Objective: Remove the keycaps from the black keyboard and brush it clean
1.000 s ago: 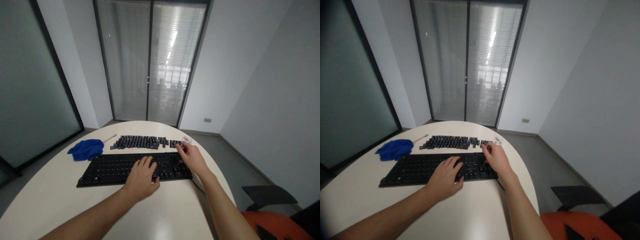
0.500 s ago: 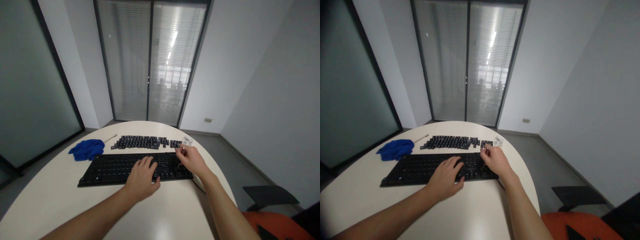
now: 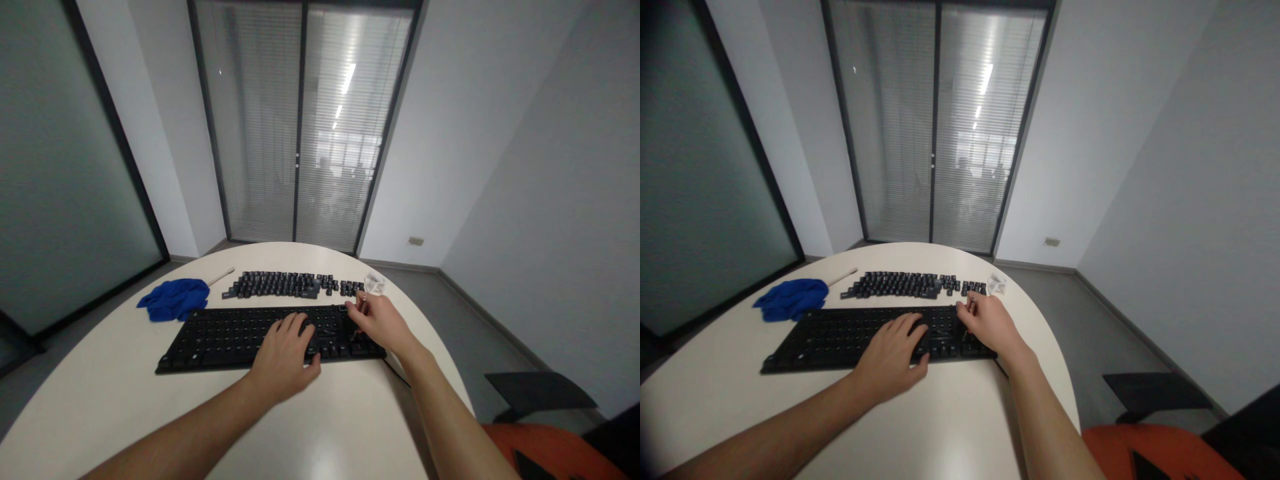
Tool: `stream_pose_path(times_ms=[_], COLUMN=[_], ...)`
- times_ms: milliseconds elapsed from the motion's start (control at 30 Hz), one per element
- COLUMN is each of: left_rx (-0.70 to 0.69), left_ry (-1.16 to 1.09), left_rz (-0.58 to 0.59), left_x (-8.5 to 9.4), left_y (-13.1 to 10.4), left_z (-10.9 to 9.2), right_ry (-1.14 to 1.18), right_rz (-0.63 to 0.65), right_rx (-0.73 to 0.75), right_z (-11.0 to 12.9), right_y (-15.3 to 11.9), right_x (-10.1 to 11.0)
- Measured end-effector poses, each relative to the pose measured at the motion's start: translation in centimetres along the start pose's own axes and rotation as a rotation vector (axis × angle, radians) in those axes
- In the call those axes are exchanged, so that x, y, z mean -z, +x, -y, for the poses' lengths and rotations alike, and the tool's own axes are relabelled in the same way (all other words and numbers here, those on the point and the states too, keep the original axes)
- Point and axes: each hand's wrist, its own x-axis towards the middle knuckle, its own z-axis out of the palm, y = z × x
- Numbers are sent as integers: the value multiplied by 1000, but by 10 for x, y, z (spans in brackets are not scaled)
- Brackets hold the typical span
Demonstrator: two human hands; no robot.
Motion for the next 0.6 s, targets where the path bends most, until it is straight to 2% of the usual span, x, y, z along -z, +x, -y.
stream_pose_path(times_ms=[167,300,433,600], left_rx=[-1,1,-1,5], left_ry=[-4,-5,1,-1], left_rz=[-7,-8,6,8], left_x=[-1,0,0,1], left_y=[-1,-1,-1,-1], left_z=[0,0,1,1], right_ry=[-139,-130,-35,255], right_rz=[74,105,175,335], right_rx=[113,108,58,-85], right_z=[13,9,-7,-22], right_y=[-5,-5,-3,-5], right_x=[5,6,5,6])
